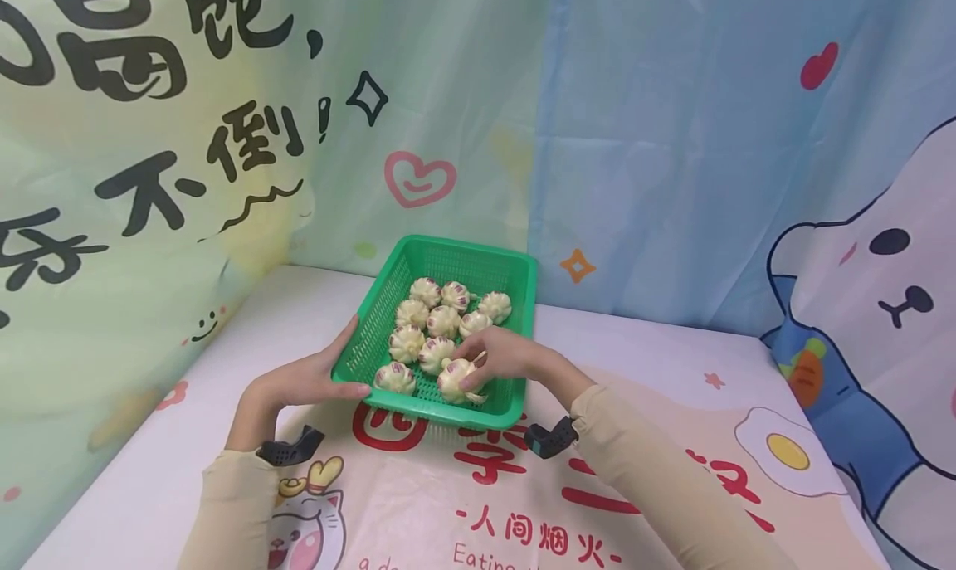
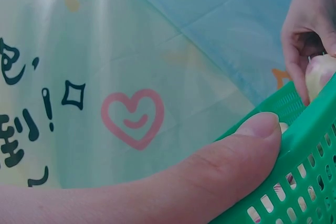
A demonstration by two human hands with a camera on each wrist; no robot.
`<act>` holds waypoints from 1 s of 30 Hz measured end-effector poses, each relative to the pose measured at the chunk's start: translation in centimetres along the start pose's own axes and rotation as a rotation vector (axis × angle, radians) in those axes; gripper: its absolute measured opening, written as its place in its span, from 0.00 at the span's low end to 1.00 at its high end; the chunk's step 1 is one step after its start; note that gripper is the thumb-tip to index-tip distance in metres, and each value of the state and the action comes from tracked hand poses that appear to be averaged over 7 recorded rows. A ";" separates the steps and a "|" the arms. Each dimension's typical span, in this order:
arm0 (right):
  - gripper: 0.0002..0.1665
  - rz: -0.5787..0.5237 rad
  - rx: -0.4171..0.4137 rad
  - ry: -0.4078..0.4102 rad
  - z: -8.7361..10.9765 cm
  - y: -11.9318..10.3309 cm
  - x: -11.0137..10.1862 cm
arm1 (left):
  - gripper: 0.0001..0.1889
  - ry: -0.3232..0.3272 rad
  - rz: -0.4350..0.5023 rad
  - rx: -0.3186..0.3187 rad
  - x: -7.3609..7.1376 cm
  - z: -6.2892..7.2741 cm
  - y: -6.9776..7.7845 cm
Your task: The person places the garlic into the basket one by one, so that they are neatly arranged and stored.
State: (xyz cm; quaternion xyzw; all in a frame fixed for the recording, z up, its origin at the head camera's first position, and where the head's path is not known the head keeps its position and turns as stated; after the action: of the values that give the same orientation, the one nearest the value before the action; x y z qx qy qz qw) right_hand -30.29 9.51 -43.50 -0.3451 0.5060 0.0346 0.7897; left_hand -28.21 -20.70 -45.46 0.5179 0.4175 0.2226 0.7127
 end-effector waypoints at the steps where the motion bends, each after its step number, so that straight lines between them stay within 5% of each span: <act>1: 0.27 0.016 0.003 0.002 -0.1 -0.1 0.1 | 0.62 0.002 0.001 0.002 0.0 0.0 0.0; 10: 0.25 0.124 0.031 0.034 -1.0 -0.4 1.0 | 0.61 -0.003 0.028 0.021 0.0 0.0 -0.1; 30: 0.24 0.153 0.012 0.100 -1.3 -0.9 1.9 | 0.62 -0.012 0.030 0.029 -0.1 0.0 0.3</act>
State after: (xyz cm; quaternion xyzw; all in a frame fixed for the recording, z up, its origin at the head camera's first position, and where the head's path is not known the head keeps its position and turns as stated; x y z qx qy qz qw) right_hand -30.00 7.45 -44.95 -0.3020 0.5698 0.0744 0.7606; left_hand -28.22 -20.69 -45.11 0.5355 0.4087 0.2242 0.7042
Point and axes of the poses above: each hand's wrist, its own z-axis away from the middle knuckle, its own x-axis out of the palm, y = z × x, the point moved 2 cm from there along -z, towards the middle knuckle, and after that the axes turned 15 degrees about z, right-handed, at the moved point
